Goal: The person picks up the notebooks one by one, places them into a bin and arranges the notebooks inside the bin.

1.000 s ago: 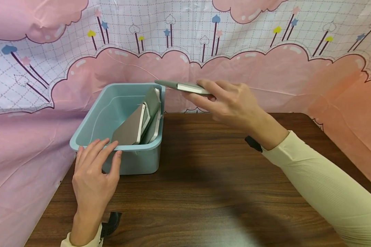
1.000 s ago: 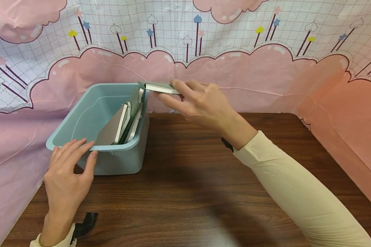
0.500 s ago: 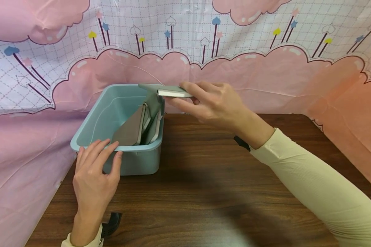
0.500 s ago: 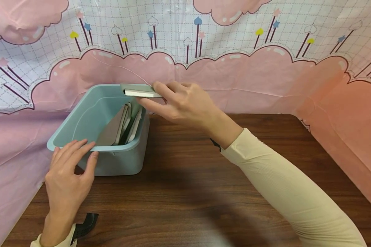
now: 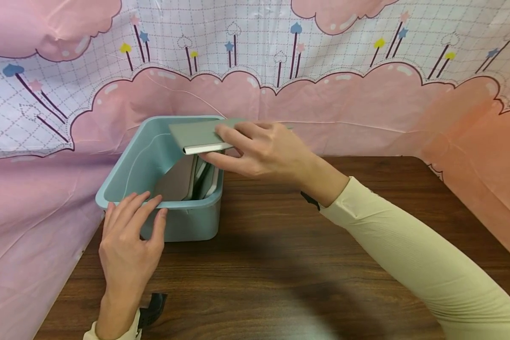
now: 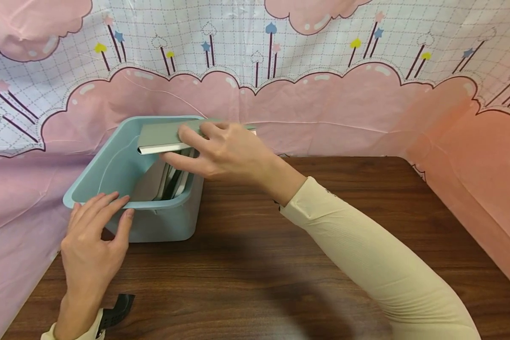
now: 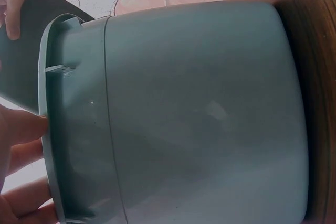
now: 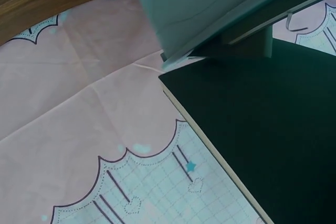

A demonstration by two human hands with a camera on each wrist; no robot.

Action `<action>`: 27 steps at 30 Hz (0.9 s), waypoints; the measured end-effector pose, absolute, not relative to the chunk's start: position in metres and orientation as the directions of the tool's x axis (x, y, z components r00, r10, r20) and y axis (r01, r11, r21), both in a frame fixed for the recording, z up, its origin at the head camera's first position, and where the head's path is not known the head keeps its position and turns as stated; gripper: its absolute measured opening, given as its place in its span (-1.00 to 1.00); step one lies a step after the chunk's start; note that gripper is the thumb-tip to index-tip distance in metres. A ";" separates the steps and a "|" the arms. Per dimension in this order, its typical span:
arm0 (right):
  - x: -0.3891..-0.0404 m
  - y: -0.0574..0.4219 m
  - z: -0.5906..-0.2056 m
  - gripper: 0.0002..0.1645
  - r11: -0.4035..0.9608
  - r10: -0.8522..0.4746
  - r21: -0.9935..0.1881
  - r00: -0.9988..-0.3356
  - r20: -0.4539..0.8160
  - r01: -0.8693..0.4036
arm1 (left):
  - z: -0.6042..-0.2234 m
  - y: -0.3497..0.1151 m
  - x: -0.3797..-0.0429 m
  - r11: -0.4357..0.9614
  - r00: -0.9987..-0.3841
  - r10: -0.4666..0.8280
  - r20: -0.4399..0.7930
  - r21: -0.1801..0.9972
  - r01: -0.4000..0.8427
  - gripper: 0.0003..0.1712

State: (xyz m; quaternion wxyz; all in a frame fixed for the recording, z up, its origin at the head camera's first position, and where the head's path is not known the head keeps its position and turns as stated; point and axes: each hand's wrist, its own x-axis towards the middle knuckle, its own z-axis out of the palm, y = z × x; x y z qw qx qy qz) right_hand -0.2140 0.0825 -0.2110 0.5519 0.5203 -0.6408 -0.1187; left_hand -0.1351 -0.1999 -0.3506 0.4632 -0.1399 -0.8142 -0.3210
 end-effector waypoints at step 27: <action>-0.217 0.076 -0.217 -0.59 0.416 -0.864 0.528 -0.142 0.482 -0.740 | -0.348 -0.199 -0.133 0.758 -0.539 -0.072 0.839 0.397 0.517 -0.74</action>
